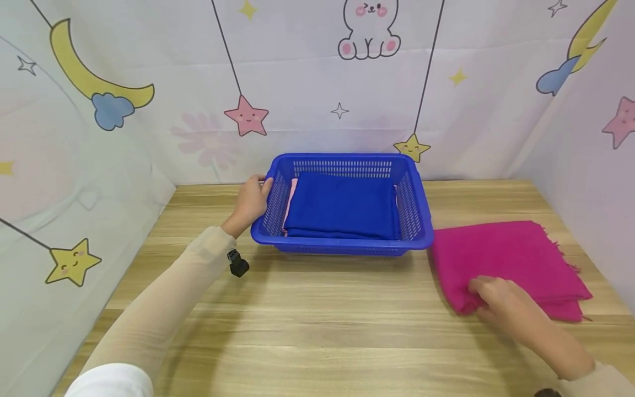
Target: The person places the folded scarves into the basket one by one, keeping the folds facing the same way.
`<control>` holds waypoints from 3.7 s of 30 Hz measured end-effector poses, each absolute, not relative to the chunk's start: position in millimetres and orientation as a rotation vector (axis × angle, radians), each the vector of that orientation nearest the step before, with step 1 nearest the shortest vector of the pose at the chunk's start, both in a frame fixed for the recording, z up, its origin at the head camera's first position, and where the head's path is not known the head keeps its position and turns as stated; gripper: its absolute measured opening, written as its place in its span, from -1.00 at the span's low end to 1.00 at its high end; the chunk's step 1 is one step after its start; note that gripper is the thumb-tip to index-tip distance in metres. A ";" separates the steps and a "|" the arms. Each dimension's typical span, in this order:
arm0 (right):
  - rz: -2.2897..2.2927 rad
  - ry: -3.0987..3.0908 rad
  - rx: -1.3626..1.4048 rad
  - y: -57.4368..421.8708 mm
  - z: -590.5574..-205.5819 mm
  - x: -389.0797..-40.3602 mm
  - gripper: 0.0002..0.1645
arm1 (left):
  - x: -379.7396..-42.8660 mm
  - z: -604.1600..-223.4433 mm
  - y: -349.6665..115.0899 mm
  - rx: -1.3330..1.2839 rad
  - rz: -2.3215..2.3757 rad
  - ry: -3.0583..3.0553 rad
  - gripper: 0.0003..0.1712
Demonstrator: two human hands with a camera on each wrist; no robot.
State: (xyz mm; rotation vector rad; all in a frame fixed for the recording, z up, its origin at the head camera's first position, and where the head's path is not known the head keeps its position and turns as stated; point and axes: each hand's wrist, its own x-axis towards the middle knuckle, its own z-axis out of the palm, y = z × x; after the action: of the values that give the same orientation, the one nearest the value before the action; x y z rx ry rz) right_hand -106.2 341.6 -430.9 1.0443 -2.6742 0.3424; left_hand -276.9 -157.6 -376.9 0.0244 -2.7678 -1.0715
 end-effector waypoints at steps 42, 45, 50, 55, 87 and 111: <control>0.467 -2.749 1.070 336.8 -430.7 -84.3 -0.39 | -278.0 -379.8 -157.8 -0.004 -1.091 -2.746 -0.46; 0.478 -2.741 1.076 336.4 -431.4 -82.2 -0.38 | -278.2 -380.1 -158.0 -0.006 -1.089 -2.746 -0.47; 0.472 -2.729 1.082 335.2 -431.5 -78.7 -0.37 | -278.0 -380.6 -158.4 -0.004 -1.086 -2.749 -0.46; 0.476 -2.747 1.076 333.8 -431.4 -75.3 -0.37 | -277.6 -380.0 -158.0 -0.001 -1.082 -2.758 -0.45; 0.598 -2.719 1.132 326.1 -432.4 -64.3 -0.38 | -277.6 -378.6 -156.5 0.022 -1.097 -2.754 -0.46; 0.636 -2.629 1.201 316.0 -437.5 -58.2 -0.35 | -278.5 -379.1 -158.3 0.002 -1.065 -2.752 -0.47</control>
State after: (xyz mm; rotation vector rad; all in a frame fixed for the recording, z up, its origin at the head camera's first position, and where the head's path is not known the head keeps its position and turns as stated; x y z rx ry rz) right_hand -58.2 316.0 -437.5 1.2012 -2.6295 0.6362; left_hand -278.5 -158.3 -379.1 0.0023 -2.7520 -1.0648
